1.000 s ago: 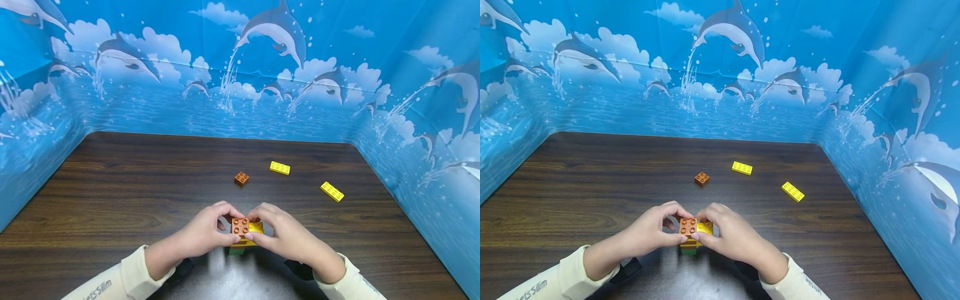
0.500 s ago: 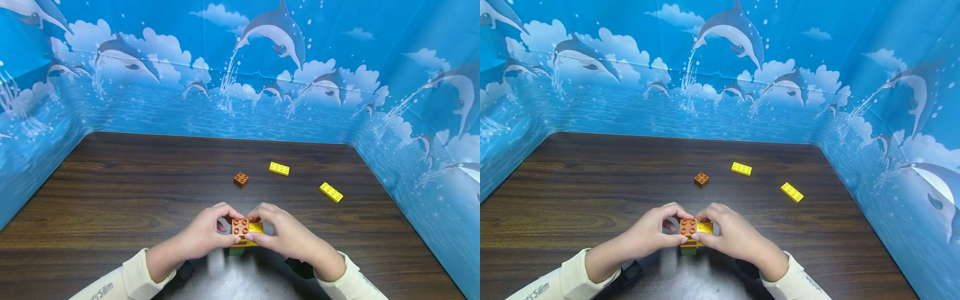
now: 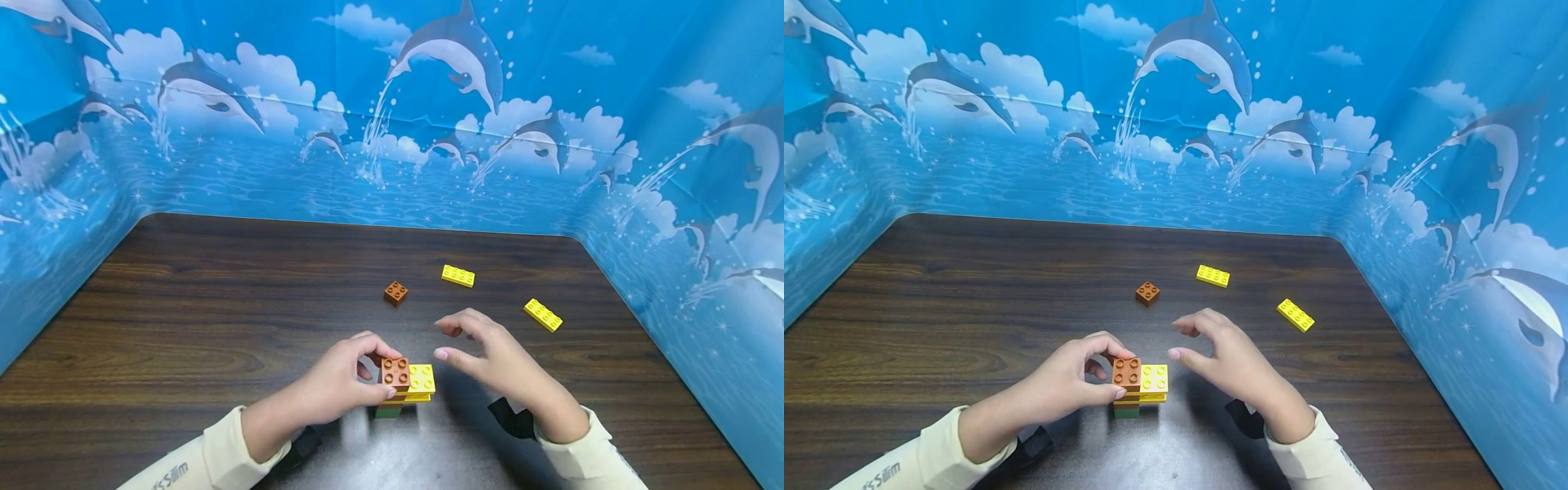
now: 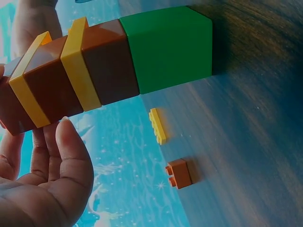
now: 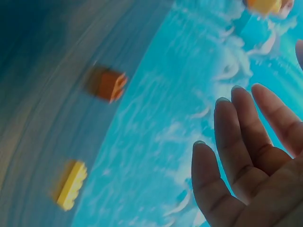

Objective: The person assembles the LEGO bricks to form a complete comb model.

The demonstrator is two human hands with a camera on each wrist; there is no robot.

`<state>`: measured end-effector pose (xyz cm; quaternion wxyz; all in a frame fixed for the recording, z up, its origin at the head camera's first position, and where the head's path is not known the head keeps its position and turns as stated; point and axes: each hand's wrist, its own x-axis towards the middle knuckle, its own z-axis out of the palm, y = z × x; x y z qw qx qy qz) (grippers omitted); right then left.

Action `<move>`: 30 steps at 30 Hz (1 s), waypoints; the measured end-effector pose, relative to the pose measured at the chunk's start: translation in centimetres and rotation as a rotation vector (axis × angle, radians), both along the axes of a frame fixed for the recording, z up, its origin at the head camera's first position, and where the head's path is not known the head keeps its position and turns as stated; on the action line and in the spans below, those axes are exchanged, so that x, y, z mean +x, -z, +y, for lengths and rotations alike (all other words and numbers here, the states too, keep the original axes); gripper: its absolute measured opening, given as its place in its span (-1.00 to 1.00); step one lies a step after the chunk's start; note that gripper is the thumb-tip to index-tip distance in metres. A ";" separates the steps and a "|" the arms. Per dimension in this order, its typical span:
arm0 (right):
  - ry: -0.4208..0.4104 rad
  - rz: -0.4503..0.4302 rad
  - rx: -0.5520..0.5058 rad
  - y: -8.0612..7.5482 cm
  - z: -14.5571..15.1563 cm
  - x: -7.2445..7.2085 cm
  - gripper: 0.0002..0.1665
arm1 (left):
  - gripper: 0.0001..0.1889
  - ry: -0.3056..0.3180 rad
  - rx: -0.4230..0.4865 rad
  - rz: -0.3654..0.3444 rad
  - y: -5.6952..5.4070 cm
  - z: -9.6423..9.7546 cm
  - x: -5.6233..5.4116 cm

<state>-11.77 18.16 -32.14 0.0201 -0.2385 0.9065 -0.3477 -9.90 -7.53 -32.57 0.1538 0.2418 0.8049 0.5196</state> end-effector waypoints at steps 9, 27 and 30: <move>0.200 -0.022 0.026 1.2 3.3 -2.6 -0.51 | -0.69 -0.007 0.005 0.000 0.0 0.0 0.1; 0.380 -0.038 0.222 2.5 8.8 -5.8 -0.41 | -0.69 -0.012 -0.001 -0.014 0.1 0.0 0.1; 0.414 -0.037 0.242 3.0 9.6 -6.2 -0.41 | -0.69 -0.017 0.002 -0.004 0.1 0.1 0.1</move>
